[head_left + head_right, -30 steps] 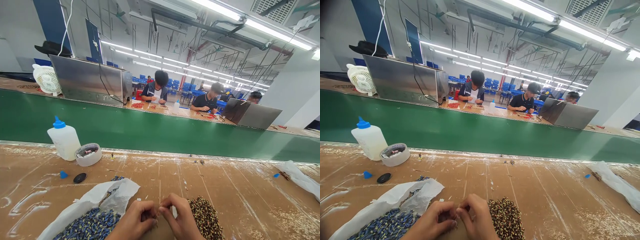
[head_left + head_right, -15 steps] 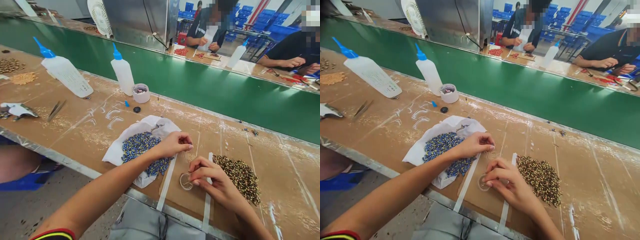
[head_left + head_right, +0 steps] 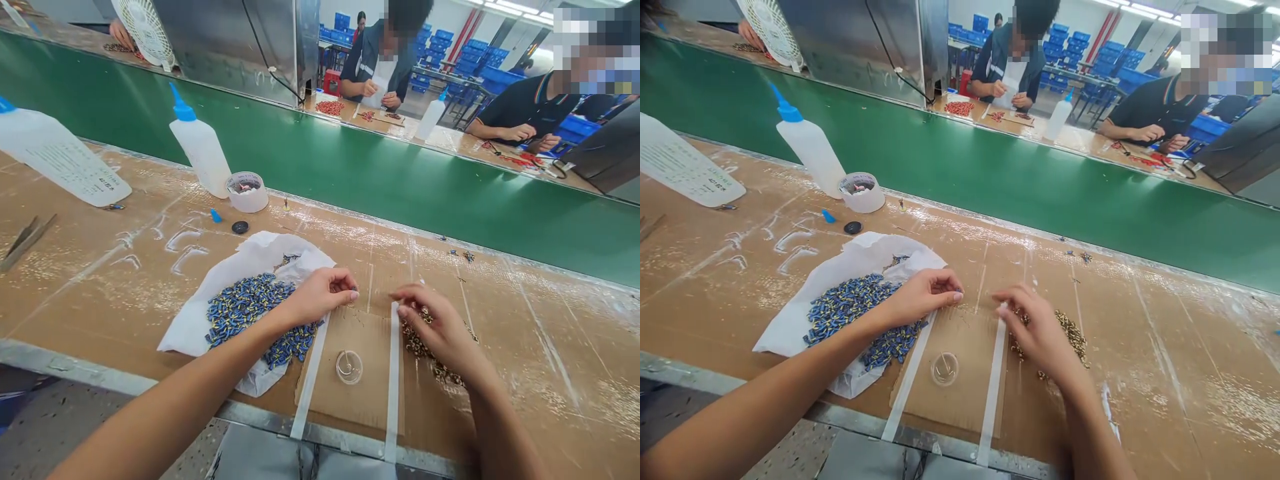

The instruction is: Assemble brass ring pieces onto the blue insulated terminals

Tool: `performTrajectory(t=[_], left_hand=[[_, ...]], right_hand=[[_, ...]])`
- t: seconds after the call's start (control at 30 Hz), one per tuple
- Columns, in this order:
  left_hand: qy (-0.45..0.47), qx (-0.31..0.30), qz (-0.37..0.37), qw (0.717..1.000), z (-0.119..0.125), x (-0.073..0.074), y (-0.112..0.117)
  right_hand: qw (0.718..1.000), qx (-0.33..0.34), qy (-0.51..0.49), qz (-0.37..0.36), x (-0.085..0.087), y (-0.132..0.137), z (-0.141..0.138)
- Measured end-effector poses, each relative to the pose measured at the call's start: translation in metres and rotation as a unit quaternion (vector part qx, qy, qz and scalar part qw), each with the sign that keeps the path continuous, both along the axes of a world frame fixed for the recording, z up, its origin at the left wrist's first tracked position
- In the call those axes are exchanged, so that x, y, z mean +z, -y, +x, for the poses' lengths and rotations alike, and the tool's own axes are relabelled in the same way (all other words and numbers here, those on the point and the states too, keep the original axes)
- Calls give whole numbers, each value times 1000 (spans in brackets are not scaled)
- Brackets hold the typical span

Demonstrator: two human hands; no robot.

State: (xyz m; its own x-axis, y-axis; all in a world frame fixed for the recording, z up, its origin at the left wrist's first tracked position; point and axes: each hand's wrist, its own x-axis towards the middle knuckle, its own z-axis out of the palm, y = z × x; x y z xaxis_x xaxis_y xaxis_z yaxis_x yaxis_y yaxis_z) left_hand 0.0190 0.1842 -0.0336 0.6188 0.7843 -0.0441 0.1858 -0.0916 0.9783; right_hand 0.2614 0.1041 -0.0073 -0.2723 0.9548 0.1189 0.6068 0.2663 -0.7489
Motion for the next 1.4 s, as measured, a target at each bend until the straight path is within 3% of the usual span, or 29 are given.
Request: performTrajectory(t=[0.07,0.17,0.27,0.43,0.63,0.77,0.93,1.07,1.23,1.4], left_hand=[[-6,4,4,1000,0,1,0],[-14,8,17,1000,0,3,1],[-23,10,30,999,0,3,2],[-35,12,52,998,-2,5,3],[-17,44,76,996,7,26,2],[4,35,104,994,18,39,3],[9,74,116,990,22,37,9],[-12,87,152,985,20,32,16],[-25,105,179,978,18,28,19],[-21,92,191,977,19,26,18]], right_hand=[[996,-58,72,6,-2,-6,23],[990,-45,133,-20,-9,-10,40],[983,-27,181,-28,-16,-11,35],[967,-54,249,-30,-20,-11,15],[967,-89,240,-12,-19,-11,0],[979,-110,174,5,-9,-17,-1],[993,-117,-19,4,6,-26,-9],[961,-154,-229,6,-1,-24,-32],[931,-174,-321,-27,-16,-15,-53],[914,-170,-363,-58,-20,-13,-58]])
